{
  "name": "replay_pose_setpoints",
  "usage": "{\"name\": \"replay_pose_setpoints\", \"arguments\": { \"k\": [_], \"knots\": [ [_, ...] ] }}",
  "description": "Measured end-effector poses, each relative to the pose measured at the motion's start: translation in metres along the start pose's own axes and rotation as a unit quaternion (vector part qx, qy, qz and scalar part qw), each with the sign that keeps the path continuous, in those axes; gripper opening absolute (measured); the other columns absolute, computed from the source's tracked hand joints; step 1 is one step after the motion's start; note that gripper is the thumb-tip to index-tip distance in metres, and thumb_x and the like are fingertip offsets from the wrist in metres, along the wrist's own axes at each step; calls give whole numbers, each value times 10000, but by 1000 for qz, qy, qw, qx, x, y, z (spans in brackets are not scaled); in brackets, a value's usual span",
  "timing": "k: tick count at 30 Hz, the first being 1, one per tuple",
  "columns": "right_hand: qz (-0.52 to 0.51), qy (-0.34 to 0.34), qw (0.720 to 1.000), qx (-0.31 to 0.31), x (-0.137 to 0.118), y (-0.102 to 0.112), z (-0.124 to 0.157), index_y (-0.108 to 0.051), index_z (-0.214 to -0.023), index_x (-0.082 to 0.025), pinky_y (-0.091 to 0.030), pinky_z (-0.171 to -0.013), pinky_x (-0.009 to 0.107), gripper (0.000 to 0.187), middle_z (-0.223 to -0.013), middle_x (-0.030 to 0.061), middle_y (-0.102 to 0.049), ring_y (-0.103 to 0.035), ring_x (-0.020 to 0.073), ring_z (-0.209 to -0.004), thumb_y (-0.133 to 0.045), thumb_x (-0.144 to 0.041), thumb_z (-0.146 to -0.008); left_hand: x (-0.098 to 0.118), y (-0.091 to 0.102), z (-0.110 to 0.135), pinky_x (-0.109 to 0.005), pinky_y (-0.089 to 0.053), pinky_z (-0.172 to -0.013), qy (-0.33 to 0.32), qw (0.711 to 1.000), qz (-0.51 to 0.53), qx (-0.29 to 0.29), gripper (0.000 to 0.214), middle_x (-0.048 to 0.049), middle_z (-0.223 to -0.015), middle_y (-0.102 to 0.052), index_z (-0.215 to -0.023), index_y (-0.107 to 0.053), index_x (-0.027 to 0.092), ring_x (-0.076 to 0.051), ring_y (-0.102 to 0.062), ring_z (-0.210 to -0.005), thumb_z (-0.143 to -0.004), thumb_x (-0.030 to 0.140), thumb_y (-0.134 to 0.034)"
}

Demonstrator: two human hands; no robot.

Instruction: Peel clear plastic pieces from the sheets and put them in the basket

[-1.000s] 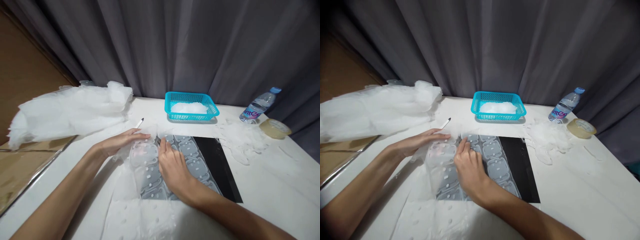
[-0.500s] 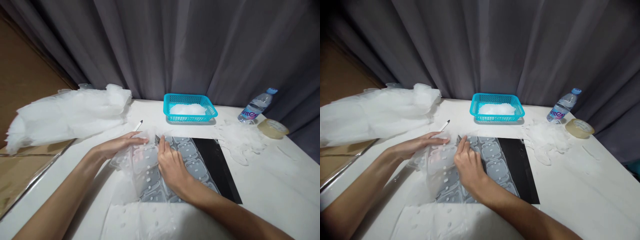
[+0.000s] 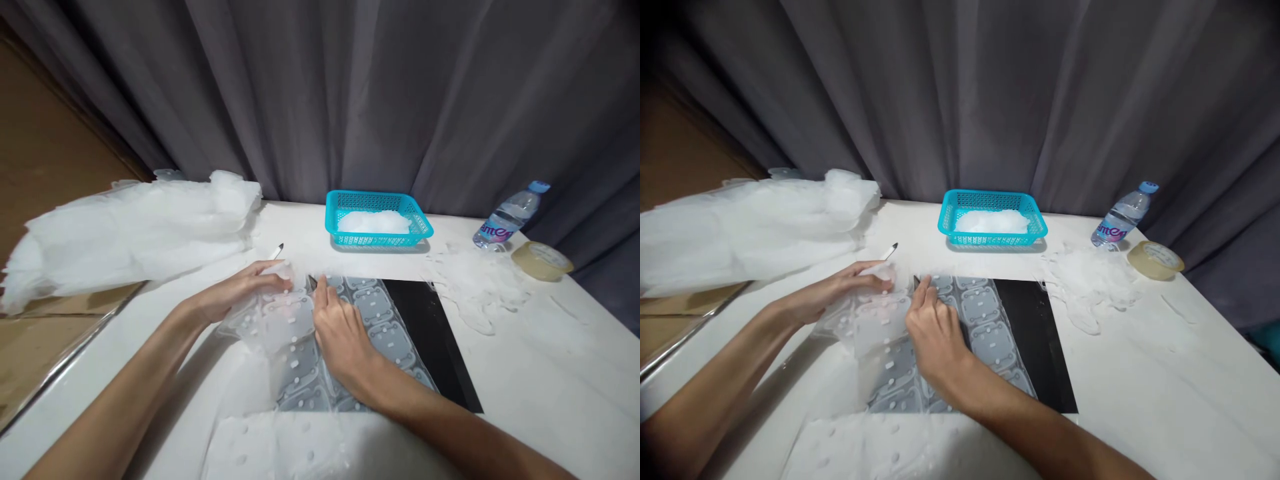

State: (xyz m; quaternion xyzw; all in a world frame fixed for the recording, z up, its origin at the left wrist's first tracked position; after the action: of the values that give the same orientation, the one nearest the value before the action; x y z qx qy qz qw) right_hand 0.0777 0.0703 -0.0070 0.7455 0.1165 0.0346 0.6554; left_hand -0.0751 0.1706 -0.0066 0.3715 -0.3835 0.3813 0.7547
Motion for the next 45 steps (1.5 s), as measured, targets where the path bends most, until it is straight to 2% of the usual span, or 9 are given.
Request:
{"name": "replay_pose_setpoints", "arguments": {
  "k": [4,10,16,24,27,30,34,39,45],
  "knots": [
    [-11,5,1000,-8,-1,-1,4,-291,-1554,105,-638,-747,292,762,-1297,289,-657,-758,225,-874,-553,-1,-847,-2,5,-2,-281,-612,-787,-21,999,-22,17,281,-16,-1018,-778,-885,-770,254,-295,-738,-1031,-676,426,-847],
    [-15,-19,1000,-1,1,0,3,-303,-1573,62,-638,-724,297,695,-1316,284,-647,-751,218,-845,-559,-121,-954,2,7,1,-311,-611,-911,-24,998,-55,34,407,-31,-1167,-771,-1005,-774,259,-339,-695,-1185,-653,452,-840],
    [-30,-11,999,-2,4,-1,-7,-306,-1572,62,-639,-784,301,669,-1360,285,-630,-754,221,-899,-550,-119,-976,4,5,4,-342,-624,-923,-25,996,-75,39,462,-61,-1199,-771,-1043,-778,254,-355,-717,-1160,-635,466,-822],
    [-47,-15,998,-31,2,2,-19,-257,-1586,64,-645,-802,301,776,-1377,273,-620,-755,233,-945,-564,-19,-878,7,6,6,-349,-630,-896,-30,996,-62,51,419,-57,-1094,-789,-967,-775,250,-344,-741,-1087,-603,459,-787],
    [-49,-8,998,-31,5,5,-23,-237,-1578,87,-645,-814,317,758,-1383,297,-599,-753,241,-963,-534,-14,-888,6,5,4,-338,-628,-893,-28,996,-66,50,411,-55,-1126,-784,-961,-775,246,-340,-735,-1098,-610,460,-786],
    [-53,9,998,-38,8,8,-25,-235,-1583,64,-632,-857,313,765,-1365,284,-605,-746,244,-1003,-526,1,-878,4,2,3,-335,-610,-937,-25,997,-68,35,422,-55,-1185,-772,-1002,-778,242,-334,-713,-1149,-633,447,-787],
    [-54,13,998,-41,12,10,-26,-256,-1584,20,-627,-884,321,687,-1332,254,-629,-747,240,-1005,-475,-16,-934,3,-1,3,-353,-578,-1001,-27,997,-65,22,412,-57,-1209,-765,-1005,-777,236,-343,-676,-1212,-646,437,-775],
    [-47,12,998,-34,10,3,-28,-243,-1578,41,-642,-835,306,698,-1323,257,-631,-752,234,-974,-488,5,-925,2,-1,2,-355,-589,-972,-29,997,-71,24,416,-59,-1197,-766,-1014,-768,231,-337,-689,-1180,-652,436,-765],
    [-35,6,999,-33,10,1,-29,-308,-1560,21,-640,-836,305,575,-1299,275,-646,-761,227,-955,-395,-1,-992,1,2,0,-362,-605,-940,-39,996,-74,33,419,-71,-1183,-769,-1018,-778,231,-339,-705,-1147,-648,427,-767]
  ]
}}
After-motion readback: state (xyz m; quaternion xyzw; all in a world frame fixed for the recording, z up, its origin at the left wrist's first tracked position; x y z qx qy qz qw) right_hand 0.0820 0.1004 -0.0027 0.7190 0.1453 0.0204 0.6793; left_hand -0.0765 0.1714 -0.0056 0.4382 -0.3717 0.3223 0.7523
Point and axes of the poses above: each hand's wrist, its own z-axis away from the middle knuckle, its own y-axis out of the back of the hand, x = y × z, the point moved 6 cm from there along -z, towards the middle knuckle
